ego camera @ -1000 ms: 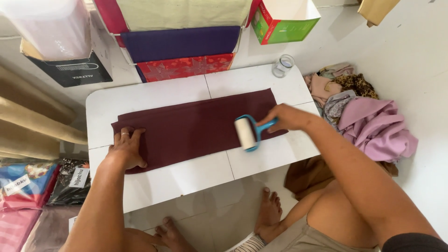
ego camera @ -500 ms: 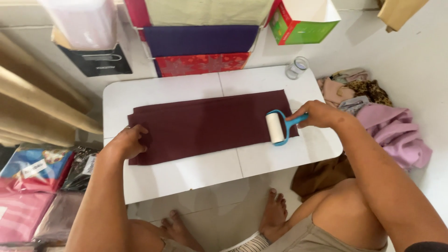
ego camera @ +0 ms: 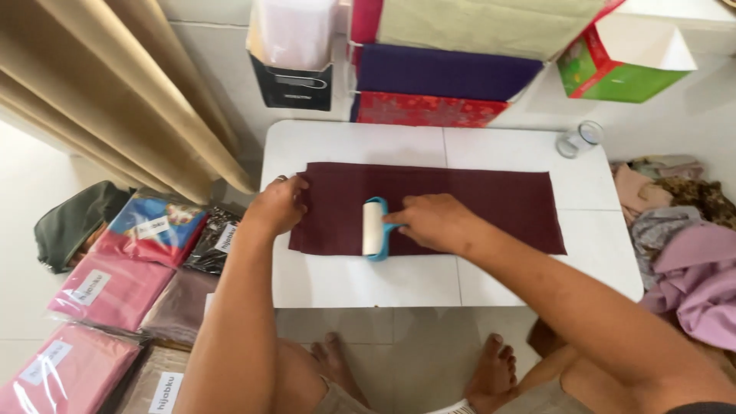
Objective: Lint rolling a maroon hijab to remove debris and then folding it neatly on a white surface.
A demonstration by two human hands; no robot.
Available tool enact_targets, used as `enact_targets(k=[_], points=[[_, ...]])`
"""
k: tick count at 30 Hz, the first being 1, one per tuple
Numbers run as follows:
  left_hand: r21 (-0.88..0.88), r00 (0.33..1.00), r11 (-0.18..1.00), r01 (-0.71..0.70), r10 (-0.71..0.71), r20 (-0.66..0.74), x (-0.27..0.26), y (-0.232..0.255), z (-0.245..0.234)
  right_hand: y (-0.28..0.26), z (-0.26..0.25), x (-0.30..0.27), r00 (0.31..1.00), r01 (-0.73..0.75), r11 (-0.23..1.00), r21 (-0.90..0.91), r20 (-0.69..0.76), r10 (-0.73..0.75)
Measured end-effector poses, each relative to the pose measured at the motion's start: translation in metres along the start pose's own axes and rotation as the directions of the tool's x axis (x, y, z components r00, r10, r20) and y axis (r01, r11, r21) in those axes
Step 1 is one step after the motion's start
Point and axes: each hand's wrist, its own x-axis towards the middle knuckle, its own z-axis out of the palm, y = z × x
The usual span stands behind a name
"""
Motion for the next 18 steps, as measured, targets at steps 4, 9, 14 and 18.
enact_targets(k=[4,9,14,18], points=[[0.004,1.000,1.000,-0.004,0.004,-0.008,0.000,-0.005,-0.003,-0.056,-0.019,0.045,0.995,0.079,0.994,0.072,-0.067,-0.075],[0.014,0.997,1.000,-0.010,0.011,-0.079,0.006,-0.008,-0.001,-0.069,-0.012,0.066,0.995,0.031,0.999,-0.022,-0.099,-0.033],[0.016,0.996,1.000,-0.024,0.026,-0.084,0.011,-0.008,0.005,-0.084,-0.024,0.069,0.994,0.041,0.994,0.098,-0.107,-0.030],[0.050,0.996,0.999,-0.022,0.026,-0.082,0.014,-0.016,0.013,-0.079,-0.031,0.066,0.998,0.018,0.992,0.123,-0.061,-0.010]])
